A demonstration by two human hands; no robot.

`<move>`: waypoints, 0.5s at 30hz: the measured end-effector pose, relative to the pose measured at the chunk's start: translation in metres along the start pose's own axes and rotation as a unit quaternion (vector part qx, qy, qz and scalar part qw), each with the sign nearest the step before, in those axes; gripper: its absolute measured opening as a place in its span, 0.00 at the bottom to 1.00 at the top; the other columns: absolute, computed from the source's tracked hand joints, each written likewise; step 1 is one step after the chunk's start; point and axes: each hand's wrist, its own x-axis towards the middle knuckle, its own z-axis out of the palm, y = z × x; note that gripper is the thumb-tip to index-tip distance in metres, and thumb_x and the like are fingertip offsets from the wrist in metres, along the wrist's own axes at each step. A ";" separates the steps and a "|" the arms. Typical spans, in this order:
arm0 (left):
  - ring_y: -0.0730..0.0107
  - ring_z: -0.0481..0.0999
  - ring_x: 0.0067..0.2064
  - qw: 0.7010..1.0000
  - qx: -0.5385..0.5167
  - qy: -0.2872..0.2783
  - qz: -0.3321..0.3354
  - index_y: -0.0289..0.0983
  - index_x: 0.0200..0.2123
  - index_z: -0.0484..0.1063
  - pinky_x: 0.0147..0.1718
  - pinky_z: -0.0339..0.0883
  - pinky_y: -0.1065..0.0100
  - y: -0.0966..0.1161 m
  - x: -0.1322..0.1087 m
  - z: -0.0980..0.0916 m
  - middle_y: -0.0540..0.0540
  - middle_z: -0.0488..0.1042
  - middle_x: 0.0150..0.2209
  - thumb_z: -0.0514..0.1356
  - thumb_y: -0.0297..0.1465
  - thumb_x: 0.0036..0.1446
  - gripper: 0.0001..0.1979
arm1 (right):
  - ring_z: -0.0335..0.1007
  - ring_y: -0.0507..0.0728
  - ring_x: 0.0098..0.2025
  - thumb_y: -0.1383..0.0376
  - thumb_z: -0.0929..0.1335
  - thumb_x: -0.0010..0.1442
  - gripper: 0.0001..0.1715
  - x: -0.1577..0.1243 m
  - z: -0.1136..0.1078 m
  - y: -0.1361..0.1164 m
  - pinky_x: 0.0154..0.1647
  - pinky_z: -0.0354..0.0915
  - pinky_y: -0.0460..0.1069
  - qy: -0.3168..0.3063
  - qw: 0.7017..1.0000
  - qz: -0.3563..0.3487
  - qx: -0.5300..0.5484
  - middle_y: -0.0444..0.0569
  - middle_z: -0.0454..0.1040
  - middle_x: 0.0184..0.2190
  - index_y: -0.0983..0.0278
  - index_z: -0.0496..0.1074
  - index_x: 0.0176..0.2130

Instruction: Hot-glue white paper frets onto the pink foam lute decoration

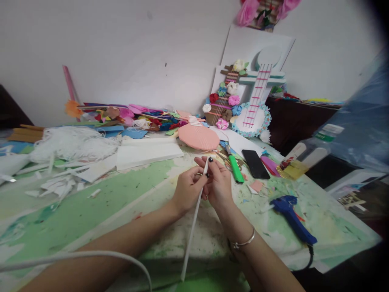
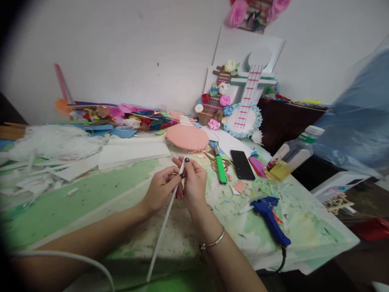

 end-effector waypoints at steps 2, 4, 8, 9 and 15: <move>0.76 0.66 0.14 1.000 0.003 -0.011 -0.008 0.36 0.29 0.66 0.14 0.60 0.76 0.000 -0.001 0.000 0.56 0.66 0.13 0.56 0.31 0.51 0.05 | 0.75 0.54 0.27 0.59 0.70 0.51 0.13 0.003 -0.002 0.000 0.19 0.65 0.44 0.008 1.000 -0.014 0.013 0.52 0.79 0.34 0.65 0.73 0.35; 0.76 0.66 0.13 0.999 0.003 -0.027 -0.019 0.36 0.30 0.66 0.14 0.59 0.76 0.000 -0.002 0.001 0.56 0.66 0.14 0.56 0.32 0.51 0.05 | 0.76 0.56 0.33 0.60 0.70 0.51 0.12 0.006 -0.004 0.001 0.25 0.68 0.45 0.012 0.999 -0.030 0.032 0.52 0.80 0.33 0.65 0.74 0.33; 0.76 0.66 0.13 0.999 -0.001 -0.031 -0.012 0.36 0.30 0.64 0.13 0.59 0.76 -0.002 -0.002 0.000 0.56 0.66 0.14 0.55 0.35 0.54 0.07 | 0.76 0.57 0.33 0.63 0.71 0.48 0.13 0.006 -0.004 -0.002 0.21 0.67 0.44 -0.037 0.999 -0.001 0.034 0.52 0.80 0.34 0.65 0.74 0.37; 0.76 0.66 0.13 1.000 0.001 -0.029 -0.006 0.36 0.29 0.64 0.13 0.60 0.75 -0.002 -0.001 -0.001 0.55 0.66 0.15 0.54 0.35 0.55 0.08 | 0.75 0.55 0.29 0.63 0.71 0.48 0.15 0.004 -0.004 -0.003 0.17 0.64 0.43 -0.052 0.998 0.009 0.027 0.52 0.80 0.35 0.65 0.74 0.38; 0.77 0.67 0.14 0.999 0.025 -0.038 0.012 0.36 0.30 0.62 0.14 0.62 0.75 -0.005 -0.001 -0.001 0.56 0.66 0.16 0.56 0.34 0.54 0.07 | 0.69 0.52 0.16 0.63 0.72 0.47 0.17 0.001 -0.005 -0.006 0.09 0.58 0.42 -0.062 0.998 0.003 0.017 0.52 0.80 0.31 0.65 0.72 0.39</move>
